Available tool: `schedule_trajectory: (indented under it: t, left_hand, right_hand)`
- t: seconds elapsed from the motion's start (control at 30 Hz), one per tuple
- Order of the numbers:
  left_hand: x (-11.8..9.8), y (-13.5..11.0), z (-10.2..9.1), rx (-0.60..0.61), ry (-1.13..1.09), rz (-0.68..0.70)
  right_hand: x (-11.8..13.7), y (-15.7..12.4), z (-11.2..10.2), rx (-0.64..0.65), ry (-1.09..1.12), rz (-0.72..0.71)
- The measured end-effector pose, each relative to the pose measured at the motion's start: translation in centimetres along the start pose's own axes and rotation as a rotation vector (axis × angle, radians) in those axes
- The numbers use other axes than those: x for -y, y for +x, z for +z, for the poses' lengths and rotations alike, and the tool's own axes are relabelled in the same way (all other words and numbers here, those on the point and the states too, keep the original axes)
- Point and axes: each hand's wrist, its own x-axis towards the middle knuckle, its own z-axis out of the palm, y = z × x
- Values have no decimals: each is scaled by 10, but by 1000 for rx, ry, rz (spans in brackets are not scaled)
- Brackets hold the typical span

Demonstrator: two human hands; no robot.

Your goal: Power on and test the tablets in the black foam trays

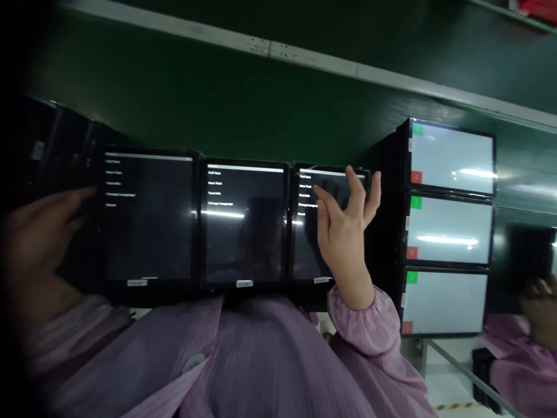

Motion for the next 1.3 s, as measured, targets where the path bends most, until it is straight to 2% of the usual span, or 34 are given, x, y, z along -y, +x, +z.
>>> schedule_trajectory:
  t: [0.07, 0.13, 0.23, 0.37, 0.53, 0.73, 0.97, 1.3]
  left_hand:
    - [-23, -2, 6, -37, -68, -175]
    - [-43, -2, 12, -10, -122, -295]
    - [-56, 6, 21, 36, -190, -254]
    - [-49, 23, 28, 35, -271, -179]
    - [-46, 36, 35, 67, -300, -146]
    - [-50, 41, 38, 100, -290, -138]
    - [-36, 27, 18, 94, -331, -132]
    - [-27, 4, 2, 122, -341, -115]
  right_hand:
    - [16, 5, 4, 48, 35, -56]
    - [32, 10, 13, 94, 68, -105]
    - [47, 17, 28, 115, 97, -154]
    - [49, 22, 33, 76, 142, -180]
    - [47, 21, 14, -5, 142, -175]
    - [54, 10, 2, -22, 127, -173]
    - [72, -6, 15, 63, 187, -236]
    - [83, -4, 28, 113, 182, -231]
